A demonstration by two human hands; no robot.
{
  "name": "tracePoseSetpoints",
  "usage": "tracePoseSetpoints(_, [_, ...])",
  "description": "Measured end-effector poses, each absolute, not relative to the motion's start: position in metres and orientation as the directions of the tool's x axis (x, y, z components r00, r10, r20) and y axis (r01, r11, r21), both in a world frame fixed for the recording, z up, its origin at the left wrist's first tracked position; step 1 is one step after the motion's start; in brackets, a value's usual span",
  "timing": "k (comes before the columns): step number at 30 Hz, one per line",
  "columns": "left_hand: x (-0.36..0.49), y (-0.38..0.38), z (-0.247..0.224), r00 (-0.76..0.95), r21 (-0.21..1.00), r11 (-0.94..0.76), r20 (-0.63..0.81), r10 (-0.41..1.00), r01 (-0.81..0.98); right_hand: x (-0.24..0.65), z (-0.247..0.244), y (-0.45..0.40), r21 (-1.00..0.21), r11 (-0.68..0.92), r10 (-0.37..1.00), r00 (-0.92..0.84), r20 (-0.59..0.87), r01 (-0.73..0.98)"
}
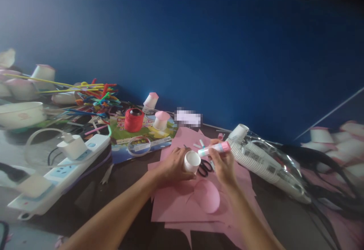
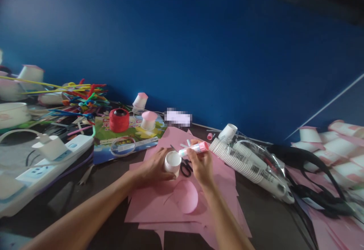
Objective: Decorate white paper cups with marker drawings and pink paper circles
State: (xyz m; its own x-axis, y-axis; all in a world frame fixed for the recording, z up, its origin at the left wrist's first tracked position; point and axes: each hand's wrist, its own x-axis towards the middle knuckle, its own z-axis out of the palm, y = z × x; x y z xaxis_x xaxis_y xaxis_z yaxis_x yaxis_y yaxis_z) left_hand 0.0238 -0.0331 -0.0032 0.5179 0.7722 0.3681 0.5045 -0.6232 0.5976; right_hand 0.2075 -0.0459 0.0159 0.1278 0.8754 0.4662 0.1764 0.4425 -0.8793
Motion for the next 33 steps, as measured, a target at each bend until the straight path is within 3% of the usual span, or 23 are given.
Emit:
tracePoseSetpoints(4, [0.025,-0.03,-0.008,0.527,0.581,-0.632,0.368,0.766,0.513,0.195,0.009,-0.048,-0.877,0.434,0.884,0.091,0.458,0.205])
tracePoseSetpoints(11, [0.027,-0.029,-0.01,0.513,0.563,-0.634,0.383,0.768,0.53,0.196,0.01,-0.046,-0.779,0.452,0.838,0.09,0.538,0.435])
tracePoseSetpoints(18, [0.028,-0.026,-0.015,0.518,0.523,-0.65,0.396,0.758,0.551,0.195,0.018,-0.053,-0.552,0.557,0.689,0.026,0.725,0.62])
tracePoseSetpoints(26, [0.03,-0.024,-0.019,0.525,0.478,-0.689,0.446,0.725,0.545,0.199,0.026,-0.058,-0.668,0.46,0.797,0.061,0.601,0.585])
tracePoseSetpoints(33, [0.028,-0.027,-0.013,0.539,0.487,-0.693,0.436,0.72,0.531,0.197,0.031,-0.057,-0.884,0.355,0.915,0.083,0.395,0.305])
